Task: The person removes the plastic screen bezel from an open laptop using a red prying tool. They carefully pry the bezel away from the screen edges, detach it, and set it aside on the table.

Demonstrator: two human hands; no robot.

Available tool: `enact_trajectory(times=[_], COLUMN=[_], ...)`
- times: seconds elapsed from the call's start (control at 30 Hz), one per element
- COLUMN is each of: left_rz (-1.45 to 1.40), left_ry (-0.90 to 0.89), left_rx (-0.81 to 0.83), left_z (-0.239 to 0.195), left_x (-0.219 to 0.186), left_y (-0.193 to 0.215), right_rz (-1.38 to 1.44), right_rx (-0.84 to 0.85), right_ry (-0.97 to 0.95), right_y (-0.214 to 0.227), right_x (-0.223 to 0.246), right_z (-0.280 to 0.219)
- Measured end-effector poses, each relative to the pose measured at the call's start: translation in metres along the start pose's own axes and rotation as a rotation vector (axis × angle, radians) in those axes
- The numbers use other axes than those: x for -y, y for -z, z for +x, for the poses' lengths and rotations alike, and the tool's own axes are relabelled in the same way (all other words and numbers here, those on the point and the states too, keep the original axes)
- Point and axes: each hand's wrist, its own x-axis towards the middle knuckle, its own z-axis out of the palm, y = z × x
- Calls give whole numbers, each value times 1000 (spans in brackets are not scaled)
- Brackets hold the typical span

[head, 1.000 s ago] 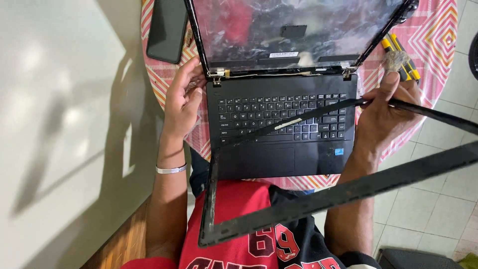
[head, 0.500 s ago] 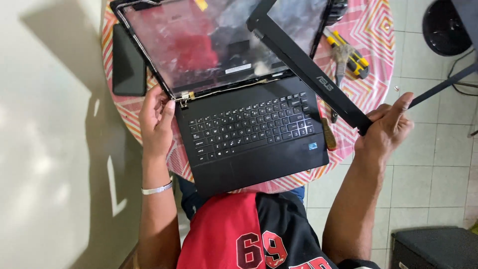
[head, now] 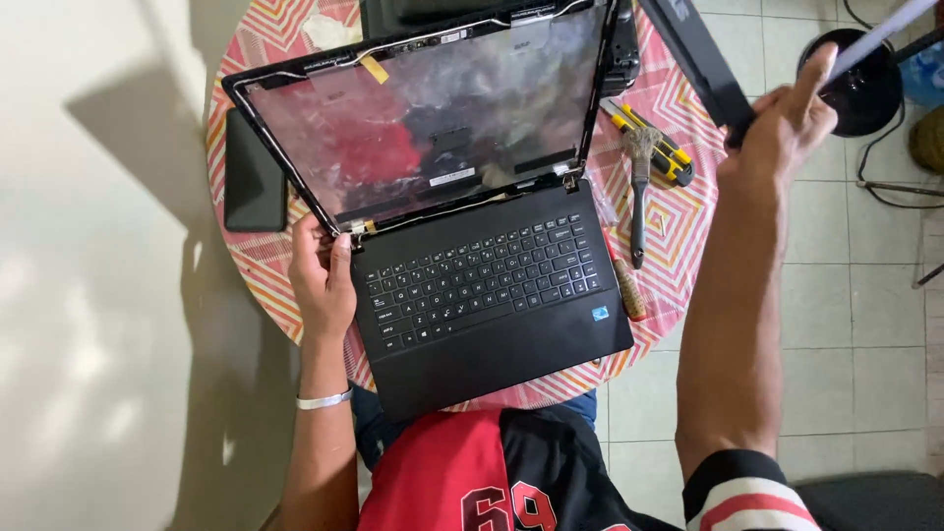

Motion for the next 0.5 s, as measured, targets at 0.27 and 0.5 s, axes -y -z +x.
enact_trajectory(times=[0.27, 0.5], left_rz=[-12, -52], left_ry=[-2, 26], left_rx=[-73, 36], left_z=[-2, 2], left_x=[-1, -17], left_y=[5, 17], right_rz=[-173, -295], right_rx=[99, -5], right_ry=[-20, -40], right_y=[-5, 80], right_x=[-54, -82], right_z=[44, 19])
